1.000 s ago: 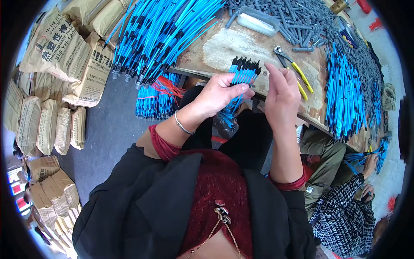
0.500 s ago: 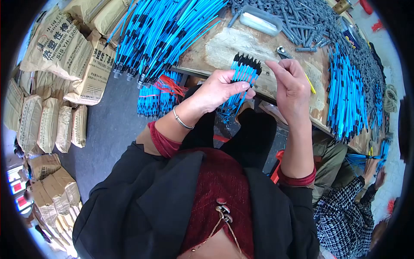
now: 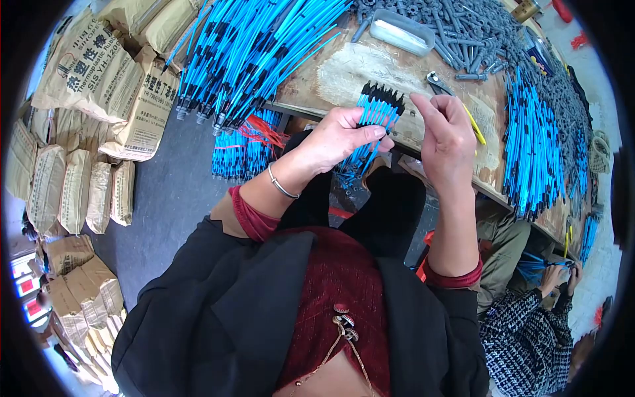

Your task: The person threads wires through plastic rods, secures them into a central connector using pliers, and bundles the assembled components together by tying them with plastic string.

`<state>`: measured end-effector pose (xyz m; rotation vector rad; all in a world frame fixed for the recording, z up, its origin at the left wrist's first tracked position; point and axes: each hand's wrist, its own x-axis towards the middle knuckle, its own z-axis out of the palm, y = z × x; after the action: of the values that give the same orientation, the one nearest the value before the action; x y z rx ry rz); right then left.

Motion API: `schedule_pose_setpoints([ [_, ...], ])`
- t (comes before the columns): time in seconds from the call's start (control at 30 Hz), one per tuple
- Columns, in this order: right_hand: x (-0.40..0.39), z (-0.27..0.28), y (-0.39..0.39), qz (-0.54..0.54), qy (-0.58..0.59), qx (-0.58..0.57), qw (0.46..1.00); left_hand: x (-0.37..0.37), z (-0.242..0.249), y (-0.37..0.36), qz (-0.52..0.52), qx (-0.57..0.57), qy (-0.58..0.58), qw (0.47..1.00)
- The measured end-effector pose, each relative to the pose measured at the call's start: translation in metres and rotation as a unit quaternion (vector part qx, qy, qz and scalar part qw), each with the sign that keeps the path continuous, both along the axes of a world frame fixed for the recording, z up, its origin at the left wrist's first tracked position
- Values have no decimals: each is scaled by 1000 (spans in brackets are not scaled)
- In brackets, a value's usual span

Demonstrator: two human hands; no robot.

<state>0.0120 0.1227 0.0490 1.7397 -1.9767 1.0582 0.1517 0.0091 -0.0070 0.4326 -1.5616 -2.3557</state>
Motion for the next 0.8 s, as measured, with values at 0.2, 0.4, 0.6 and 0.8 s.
schedule_pose_setpoints([
  [0.2,3,-4,-4,41,-102,-23,994,1,-1,-1,-5,11,5,1000],
  [0.4,-2,-8,-6,49,-150,-18,987,4,3,-3,-30,44,-11,999],
  [0.6,-3,-7,-8,58,-163,-23,985,3,3,-5,-37,55,0,998],
  [0.8,-5,-8,-7,61,-170,-21,983,1,3,-5,-19,56,-16,998],
])
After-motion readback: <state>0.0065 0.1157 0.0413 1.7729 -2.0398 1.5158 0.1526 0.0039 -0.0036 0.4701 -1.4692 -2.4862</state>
